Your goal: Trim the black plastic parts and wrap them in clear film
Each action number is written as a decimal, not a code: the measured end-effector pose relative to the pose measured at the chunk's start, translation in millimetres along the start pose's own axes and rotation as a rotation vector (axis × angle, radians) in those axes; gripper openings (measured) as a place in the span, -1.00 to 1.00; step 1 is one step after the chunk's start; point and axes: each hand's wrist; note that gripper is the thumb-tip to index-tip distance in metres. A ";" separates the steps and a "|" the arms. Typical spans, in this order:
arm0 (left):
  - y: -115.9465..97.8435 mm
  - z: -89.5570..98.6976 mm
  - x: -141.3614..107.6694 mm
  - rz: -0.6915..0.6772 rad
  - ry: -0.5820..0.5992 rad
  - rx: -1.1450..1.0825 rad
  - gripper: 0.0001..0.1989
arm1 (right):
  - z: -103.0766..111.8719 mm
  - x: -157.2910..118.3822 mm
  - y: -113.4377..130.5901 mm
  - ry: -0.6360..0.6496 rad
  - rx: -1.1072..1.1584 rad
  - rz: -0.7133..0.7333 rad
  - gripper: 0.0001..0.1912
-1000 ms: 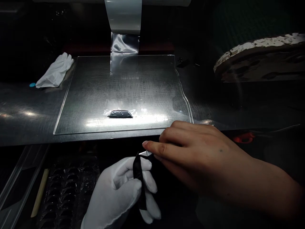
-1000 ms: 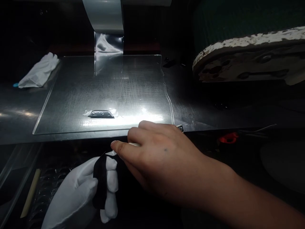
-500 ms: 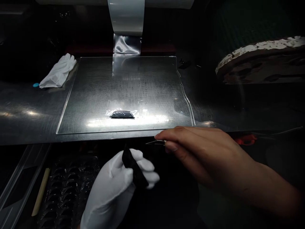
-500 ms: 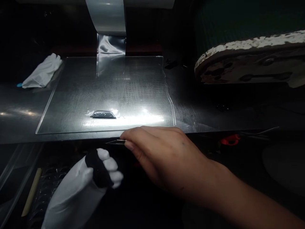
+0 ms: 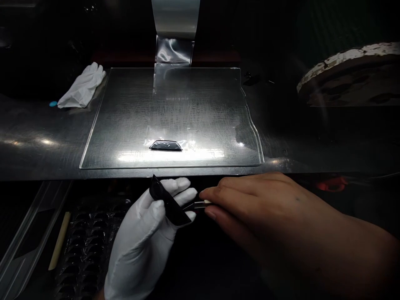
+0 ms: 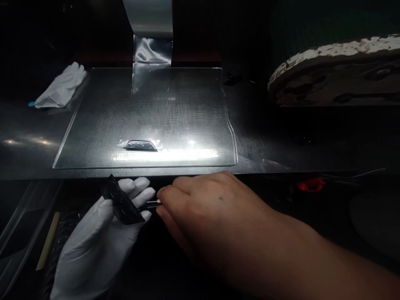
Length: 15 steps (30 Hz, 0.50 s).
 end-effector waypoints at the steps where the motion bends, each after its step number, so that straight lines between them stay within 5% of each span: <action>1: -0.7 0.0 0.0 -0.014 -0.009 0.002 -0.85 | 0.1 0.6 0.9 0.010 -0.013 -0.005 -0.76; 15: 5.2 15.5 10.5 -0.069 0.038 0.054 -0.87 | -6.1 -2.8 -2.4 0.025 -0.078 0.037 -0.85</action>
Point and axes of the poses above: each hand's wrist, its own x-axis towards the middle knuckle, its own z-axis out of the back of the hand, y = z × x, and after that the axes turned 2 degrees about -z, right-handed
